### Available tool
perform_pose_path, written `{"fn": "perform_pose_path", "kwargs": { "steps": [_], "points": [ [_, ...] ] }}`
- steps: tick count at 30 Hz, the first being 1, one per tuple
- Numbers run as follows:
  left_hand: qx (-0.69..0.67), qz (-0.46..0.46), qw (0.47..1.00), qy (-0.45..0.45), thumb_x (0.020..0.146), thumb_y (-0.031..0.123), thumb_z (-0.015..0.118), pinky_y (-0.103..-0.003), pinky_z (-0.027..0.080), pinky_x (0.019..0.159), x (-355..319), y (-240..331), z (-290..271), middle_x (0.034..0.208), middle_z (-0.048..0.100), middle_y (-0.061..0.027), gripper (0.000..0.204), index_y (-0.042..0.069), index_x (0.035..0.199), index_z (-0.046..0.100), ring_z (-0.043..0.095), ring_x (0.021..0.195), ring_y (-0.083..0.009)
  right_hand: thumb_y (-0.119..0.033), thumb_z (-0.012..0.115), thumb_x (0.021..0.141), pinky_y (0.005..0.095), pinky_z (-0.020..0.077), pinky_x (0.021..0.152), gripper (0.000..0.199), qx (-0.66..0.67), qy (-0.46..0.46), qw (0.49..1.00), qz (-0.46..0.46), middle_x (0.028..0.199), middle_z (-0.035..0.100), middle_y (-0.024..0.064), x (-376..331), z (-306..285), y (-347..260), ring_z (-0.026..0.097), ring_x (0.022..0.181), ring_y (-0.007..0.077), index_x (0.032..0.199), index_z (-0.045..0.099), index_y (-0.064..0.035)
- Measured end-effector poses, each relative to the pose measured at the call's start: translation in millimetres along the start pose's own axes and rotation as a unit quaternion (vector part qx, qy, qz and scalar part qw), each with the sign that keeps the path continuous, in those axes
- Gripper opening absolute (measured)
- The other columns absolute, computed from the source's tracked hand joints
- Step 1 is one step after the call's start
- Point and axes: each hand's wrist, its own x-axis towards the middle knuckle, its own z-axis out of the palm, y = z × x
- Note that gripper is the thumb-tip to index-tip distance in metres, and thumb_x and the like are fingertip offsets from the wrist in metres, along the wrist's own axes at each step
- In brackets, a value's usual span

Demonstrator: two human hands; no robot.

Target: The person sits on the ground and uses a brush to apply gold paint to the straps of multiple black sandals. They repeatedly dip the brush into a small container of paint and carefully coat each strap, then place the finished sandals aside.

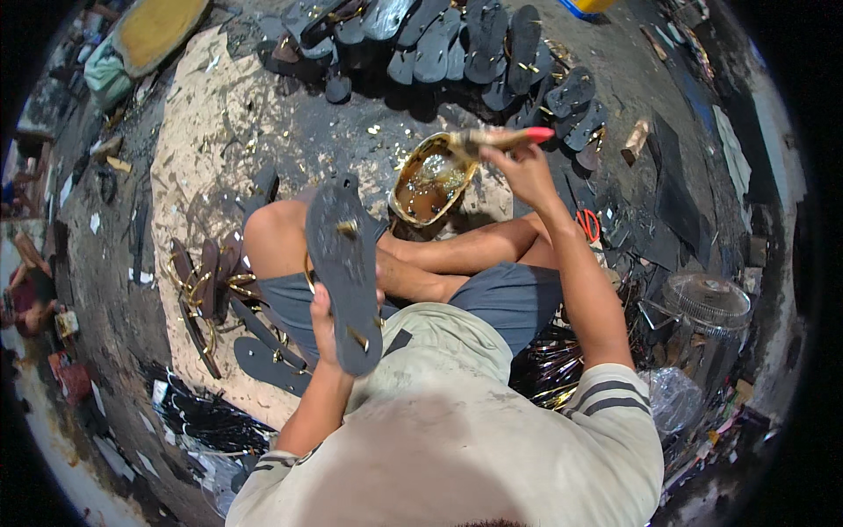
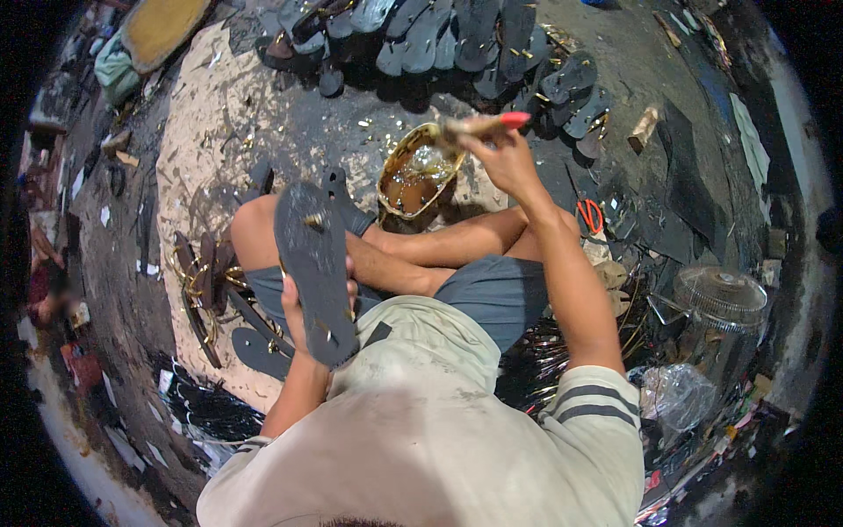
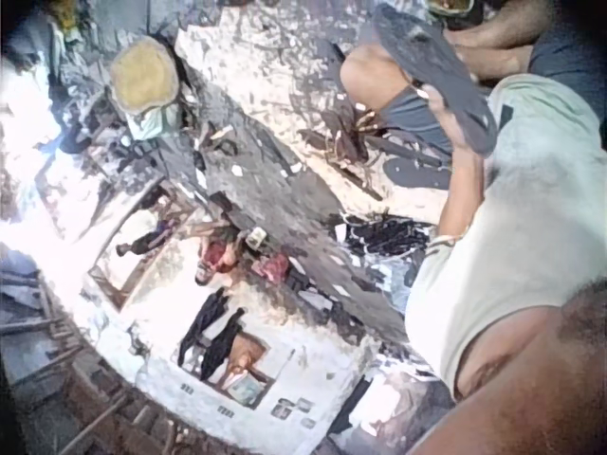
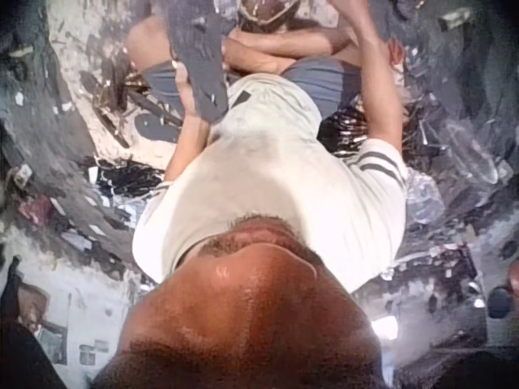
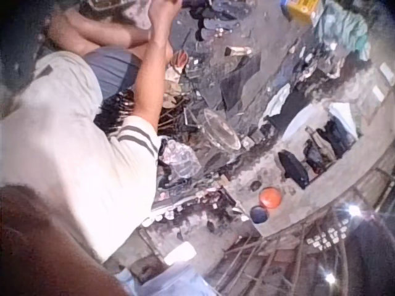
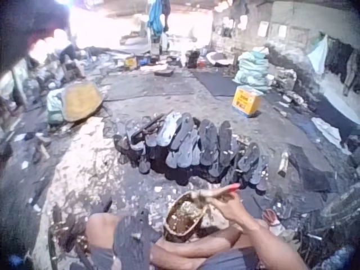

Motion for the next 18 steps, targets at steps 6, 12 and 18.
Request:
{"fn": "perform_pose_path", "kwargs": {
  "steps": [6,12,18],
  "points": [
    [-0.044,0.086,0.993,-0.064,0.096,0.054,0.047,-0.029,0.055,0.069,97,39,8,0.112,0.066,-0.0117,0.058,0.003,0.124,0.055,0.066,0.086,-0.0198,-0.027,0.069,0.091,0.0288,0.0490,0.079,0.033,-0.043,0.130,0.991,0.003,0.094,0.072,0.0065,-19,-31,-14,0.062,0.085,0.0116,0.102,0.069,0.0039],
    [-0.035,0.177,0.981,-0.074,0.097,0.047,0.048,-0.035,0.056,0.080,127,56,77,0.112,0.066,-0.0131,0.053,0.003,0.125,0.056,0.066,0.095,-0.0226,-0.016,0.068,0.091,0.0312,0.0492,0.085,0.028,0.281,0.053,0.956,-0.061,0.106,0.068,0.0105,-86,96,-140,0.063,0.096,0.0190,0.111,0.063,0.0035],
    [-0.138,0.089,0.957,-0.239,0.097,0.048,0.049,-0.040,0.056,0.084,118,74,65,0.133,0.054,-0.0191,0.066,-0.001,0.140,0.041,0.063,0.101,-0.0267,-0.003,0.073,0.081,0.0388,0.0502,0.081,0.028,0.162,0.059,0.941,-0.292,0.105,0.068,0.0130,-70,109,-150,0.064,0.096,0.0312,0.108,0.064,-0.0043]
  ]
}}
